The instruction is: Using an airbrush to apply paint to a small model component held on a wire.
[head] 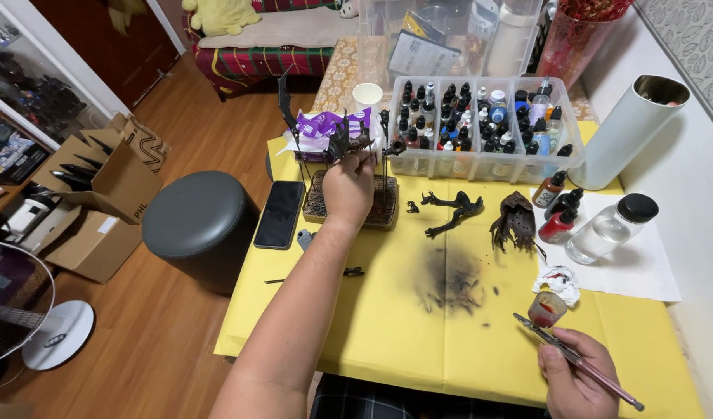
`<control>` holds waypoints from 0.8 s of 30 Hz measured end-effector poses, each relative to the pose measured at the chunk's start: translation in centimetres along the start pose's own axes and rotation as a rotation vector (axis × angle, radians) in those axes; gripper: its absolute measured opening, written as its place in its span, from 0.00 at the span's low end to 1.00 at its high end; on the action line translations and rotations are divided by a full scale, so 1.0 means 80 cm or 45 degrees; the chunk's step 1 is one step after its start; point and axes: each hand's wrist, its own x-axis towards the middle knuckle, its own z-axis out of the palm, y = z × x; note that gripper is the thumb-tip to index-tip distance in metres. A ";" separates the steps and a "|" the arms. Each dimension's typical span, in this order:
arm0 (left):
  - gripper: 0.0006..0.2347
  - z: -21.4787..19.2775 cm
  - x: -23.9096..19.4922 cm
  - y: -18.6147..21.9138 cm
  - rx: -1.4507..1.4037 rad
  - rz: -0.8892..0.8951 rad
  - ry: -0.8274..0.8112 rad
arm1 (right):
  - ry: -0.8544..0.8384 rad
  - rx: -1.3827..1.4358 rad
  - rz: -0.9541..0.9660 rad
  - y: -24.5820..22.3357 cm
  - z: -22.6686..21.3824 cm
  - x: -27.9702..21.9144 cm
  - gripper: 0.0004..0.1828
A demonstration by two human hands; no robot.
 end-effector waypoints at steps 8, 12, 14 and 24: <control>0.09 0.008 -0.010 -0.021 0.130 0.150 -0.039 | -0.023 -0.151 0.046 -0.002 -0.007 -0.002 0.14; 0.08 0.009 -0.014 -0.026 0.081 0.212 0.002 | -0.058 -0.208 0.027 -0.004 -0.010 0.003 0.12; 0.09 0.004 -0.018 -0.019 0.091 0.180 -0.028 | -0.058 -0.279 0.049 -0.011 -0.011 0.005 0.12; 0.10 -0.029 -0.038 0.015 0.204 -0.064 -0.274 | -0.115 -0.444 0.082 -0.013 -0.015 0.008 0.12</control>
